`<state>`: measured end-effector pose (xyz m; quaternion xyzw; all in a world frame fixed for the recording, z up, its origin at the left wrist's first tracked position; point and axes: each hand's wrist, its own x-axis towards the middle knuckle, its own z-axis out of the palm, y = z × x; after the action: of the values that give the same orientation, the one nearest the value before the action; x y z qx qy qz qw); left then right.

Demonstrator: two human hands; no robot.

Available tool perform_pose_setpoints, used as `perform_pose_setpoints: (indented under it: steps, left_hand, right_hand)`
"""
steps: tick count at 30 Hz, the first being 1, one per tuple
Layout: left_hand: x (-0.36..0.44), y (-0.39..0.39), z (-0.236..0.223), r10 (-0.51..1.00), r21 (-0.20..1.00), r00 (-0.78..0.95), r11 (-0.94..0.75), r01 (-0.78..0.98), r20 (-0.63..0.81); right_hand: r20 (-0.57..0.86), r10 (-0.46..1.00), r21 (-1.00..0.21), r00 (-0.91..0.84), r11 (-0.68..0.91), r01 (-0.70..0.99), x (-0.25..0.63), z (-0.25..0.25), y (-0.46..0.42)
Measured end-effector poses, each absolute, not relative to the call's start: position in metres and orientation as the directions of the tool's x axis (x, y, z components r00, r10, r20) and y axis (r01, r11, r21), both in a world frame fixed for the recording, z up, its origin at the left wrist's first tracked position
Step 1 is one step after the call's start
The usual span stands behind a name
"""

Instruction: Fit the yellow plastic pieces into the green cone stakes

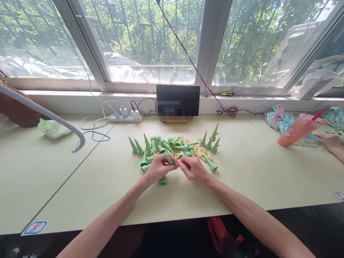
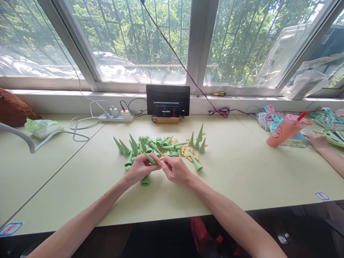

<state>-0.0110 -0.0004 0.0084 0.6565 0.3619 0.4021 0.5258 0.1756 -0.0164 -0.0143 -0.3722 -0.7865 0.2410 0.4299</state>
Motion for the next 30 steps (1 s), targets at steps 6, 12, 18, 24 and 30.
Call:
perform_pose_setpoints:
  steps: [6,12,18,24,30]
  left_hand:
    - [-0.0100,-0.0021,0.0094,0.899,0.969,0.398,-0.232,0.087,0.180]
    - [-0.0098,-0.0017,0.0067,0.900,0.963,0.394,-0.247,0.103,0.188]
    - [-0.0094,-0.0013,0.0051,0.900,0.964,0.392,-0.248,0.101,0.191]
    - [-0.0088,-0.0005,0.0027,0.894,0.954,0.389,-0.282,0.107,0.220]
    - [-0.0078,0.0005,0.0014,0.878,0.928,0.395,-0.346,0.134,0.270]
  right_hand:
    - [0.484,0.797,-0.717,-0.362,0.598,0.358,0.1766,-0.0144,-0.0162]
    - [0.475,0.806,-0.724,-0.352,0.586,0.364,0.1768,-0.0130,-0.0163]
    - [0.472,0.814,-0.728,-0.339,0.577,0.370,0.1765,-0.0121,-0.0159]
    - [0.453,0.826,-0.744,-0.335,0.557,0.369,0.1772,-0.0137,-0.0159]
    - [0.461,0.844,-0.765,-0.276,0.535,0.358,0.1770,-0.0151,-0.0144]
